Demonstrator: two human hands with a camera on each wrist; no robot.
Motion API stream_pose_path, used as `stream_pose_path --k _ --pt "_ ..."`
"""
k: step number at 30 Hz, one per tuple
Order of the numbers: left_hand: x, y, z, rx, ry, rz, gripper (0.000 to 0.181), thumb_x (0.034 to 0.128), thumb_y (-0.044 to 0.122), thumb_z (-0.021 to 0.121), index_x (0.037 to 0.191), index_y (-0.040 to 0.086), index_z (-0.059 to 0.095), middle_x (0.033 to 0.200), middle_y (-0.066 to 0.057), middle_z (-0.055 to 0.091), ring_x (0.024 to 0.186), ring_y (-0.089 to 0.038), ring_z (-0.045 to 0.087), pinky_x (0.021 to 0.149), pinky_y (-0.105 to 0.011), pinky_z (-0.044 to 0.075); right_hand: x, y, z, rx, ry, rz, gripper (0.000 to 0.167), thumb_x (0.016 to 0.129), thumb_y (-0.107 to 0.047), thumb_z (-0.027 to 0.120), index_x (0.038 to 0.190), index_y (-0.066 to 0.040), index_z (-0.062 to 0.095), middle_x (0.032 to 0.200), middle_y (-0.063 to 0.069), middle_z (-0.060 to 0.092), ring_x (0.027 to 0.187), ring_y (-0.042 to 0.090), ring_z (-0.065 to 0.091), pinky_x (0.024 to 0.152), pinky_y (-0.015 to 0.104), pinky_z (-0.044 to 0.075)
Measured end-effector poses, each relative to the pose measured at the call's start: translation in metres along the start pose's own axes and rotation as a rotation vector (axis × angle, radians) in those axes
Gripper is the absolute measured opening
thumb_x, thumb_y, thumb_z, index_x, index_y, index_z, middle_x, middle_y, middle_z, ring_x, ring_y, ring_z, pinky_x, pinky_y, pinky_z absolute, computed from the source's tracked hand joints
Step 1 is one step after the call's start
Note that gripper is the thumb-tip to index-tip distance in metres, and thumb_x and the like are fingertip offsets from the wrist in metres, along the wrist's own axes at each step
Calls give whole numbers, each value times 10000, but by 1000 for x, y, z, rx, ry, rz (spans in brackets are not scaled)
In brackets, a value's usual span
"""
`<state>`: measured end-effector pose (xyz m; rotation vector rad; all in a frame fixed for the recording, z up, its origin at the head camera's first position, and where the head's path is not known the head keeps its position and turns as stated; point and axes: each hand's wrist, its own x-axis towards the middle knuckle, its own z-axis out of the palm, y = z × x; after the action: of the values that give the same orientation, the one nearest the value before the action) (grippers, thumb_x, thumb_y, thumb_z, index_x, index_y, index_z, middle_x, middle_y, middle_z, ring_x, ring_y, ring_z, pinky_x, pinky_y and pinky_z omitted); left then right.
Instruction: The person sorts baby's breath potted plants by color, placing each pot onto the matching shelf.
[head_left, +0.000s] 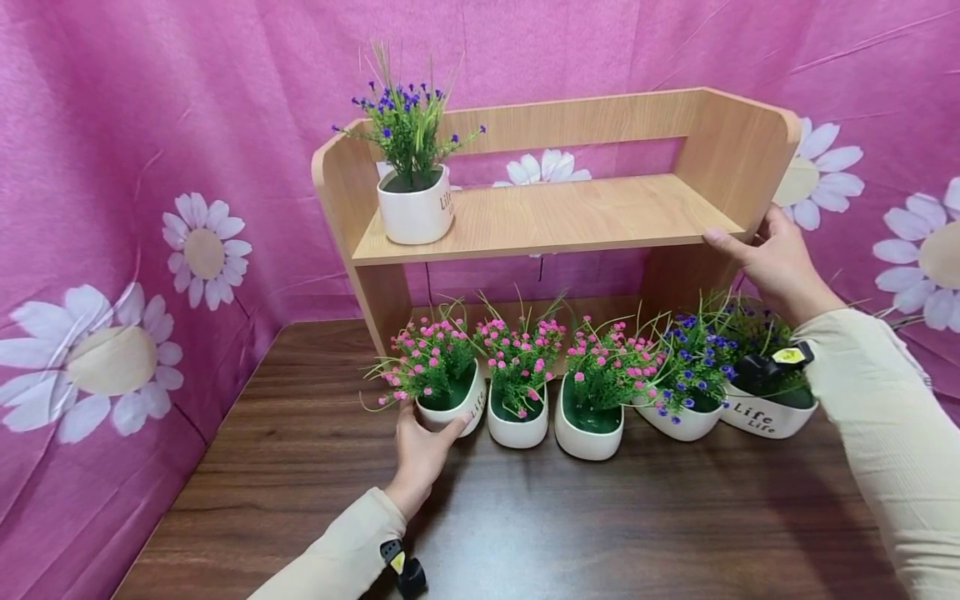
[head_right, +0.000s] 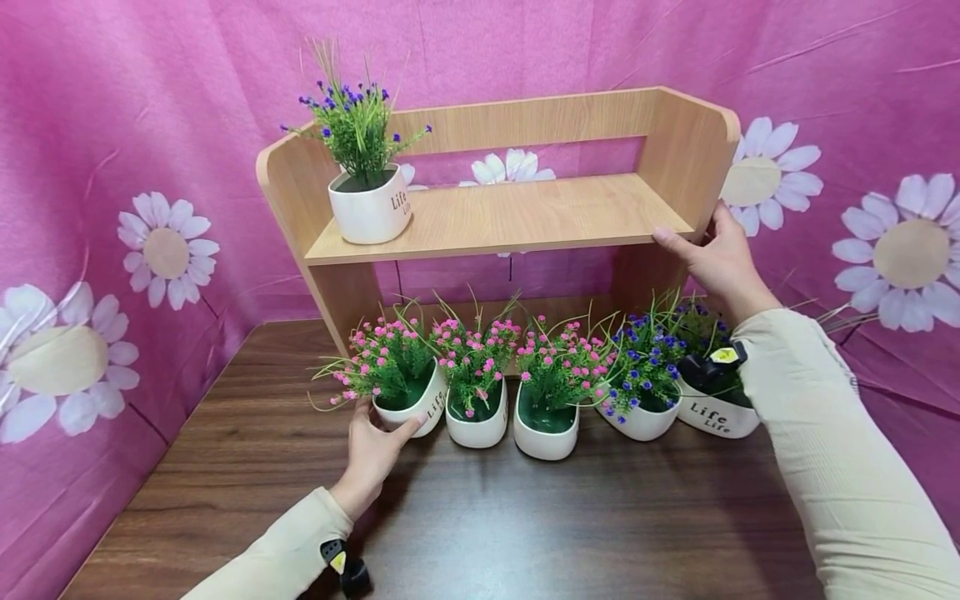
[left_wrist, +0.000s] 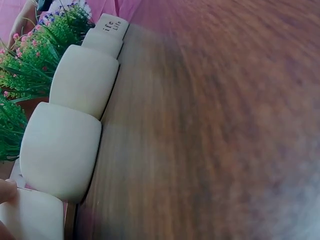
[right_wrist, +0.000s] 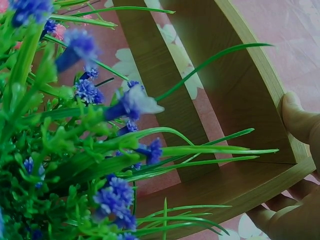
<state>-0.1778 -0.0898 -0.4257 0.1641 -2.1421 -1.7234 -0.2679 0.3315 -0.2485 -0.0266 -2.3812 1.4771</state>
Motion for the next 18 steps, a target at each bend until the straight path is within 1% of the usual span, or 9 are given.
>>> stream_pose_path --k 4,9,12,18 --pt "5 1 -1 -18 5 10 769 656 79 854 1303 -50 457 1251 -197 560 1204 -291 489 1076 -394 342 0 0 0 4 -5 2 732 918 -288 634 1515 -182 223 1485 118 339 1298 144 381 1105 225 308" --pt "13 4 0 -42 28 3 765 664 66 846 1312 -44 453 1265 -195 553 1214 -285 479 1089 -382 326 0 -1 0 12 -1 -5 717 918 -269 637 1508 -180 240 1463 110 355 1286 144 392 1040 148 348" --pt "20 7 3 -54 45 -4 777 674 70 840 1329 -49 440 1282 -207 539 1226 -295 468 1101 -391 316 1 0 0 13 1 -5 718 915 -273 641 1506 -183 245 1463 104 362 1284 143 396 1025 134 355" --pt "37 13 12 -27 96 -8 774 683 104 840 1331 -50 445 1276 -211 541 1220 -303 472 1091 -398 337 1 1 0 13 6 -11 703 917 -264 639 1500 -176 257 1452 99 374 1281 141 401 998 115 368"
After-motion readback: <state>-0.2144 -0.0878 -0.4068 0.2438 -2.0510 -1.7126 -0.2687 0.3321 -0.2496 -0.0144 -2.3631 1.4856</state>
